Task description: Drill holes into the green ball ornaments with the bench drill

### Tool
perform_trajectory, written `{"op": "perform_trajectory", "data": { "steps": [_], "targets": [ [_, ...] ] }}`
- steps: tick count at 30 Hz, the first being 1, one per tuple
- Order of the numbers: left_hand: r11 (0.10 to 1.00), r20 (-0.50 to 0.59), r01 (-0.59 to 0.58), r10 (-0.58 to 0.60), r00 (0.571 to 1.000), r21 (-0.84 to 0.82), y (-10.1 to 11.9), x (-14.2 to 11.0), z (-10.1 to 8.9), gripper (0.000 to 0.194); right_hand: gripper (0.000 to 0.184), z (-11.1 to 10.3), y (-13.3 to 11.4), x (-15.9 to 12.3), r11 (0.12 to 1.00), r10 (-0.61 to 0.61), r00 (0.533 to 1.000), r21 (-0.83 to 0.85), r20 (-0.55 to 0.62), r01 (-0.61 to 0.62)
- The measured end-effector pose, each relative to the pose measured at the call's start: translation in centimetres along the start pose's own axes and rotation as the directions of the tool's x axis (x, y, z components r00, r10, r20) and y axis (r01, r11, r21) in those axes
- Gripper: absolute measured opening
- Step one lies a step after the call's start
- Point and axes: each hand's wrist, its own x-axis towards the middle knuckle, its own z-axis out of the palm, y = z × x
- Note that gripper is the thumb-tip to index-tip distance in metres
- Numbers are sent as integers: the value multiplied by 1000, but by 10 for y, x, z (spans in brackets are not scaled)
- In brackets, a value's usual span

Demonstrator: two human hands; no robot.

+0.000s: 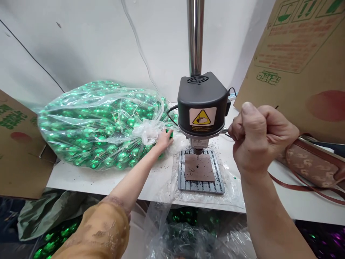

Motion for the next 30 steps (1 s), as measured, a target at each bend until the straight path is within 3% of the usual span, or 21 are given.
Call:
{"op": "perform_trajectory", "data": {
  "steps": [3,4,6,8,10,18,30],
  "targets": [
    [955,27,17,-9,1000,-296,11,-34,-4,39,51,0,0,-1,1000,-6,1000,-13,-8,6],
    [887,38,61,-48,998,-458,17,-48,-4,44,51,0,0,-2,1000,-6,1000,-15,-11,5],
    [664,115,190,-155,981,-724,29,-75,-1,52,50,0,0,-2,1000,-5,1000,-6,-9,5],
    [472,223,302,-217,950,-828,39,-98,4,57,49,1,0,-1,1000,-4,1000,9,-10,5],
    [420,271,348,-233,934,-838,46,-113,11,61,48,1,1,-1,1000,-7,1000,14,-5,7],
    [607,234,250,-108,966,-754,58,-119,33,59,48,-2,2,-2,999,-26,999,-25,22,26],
    [840,94,99,-57,994,-533,65,-122,46,53,48,-3,5,-4,982,-99,993,-155,66,108]
  ]
}}
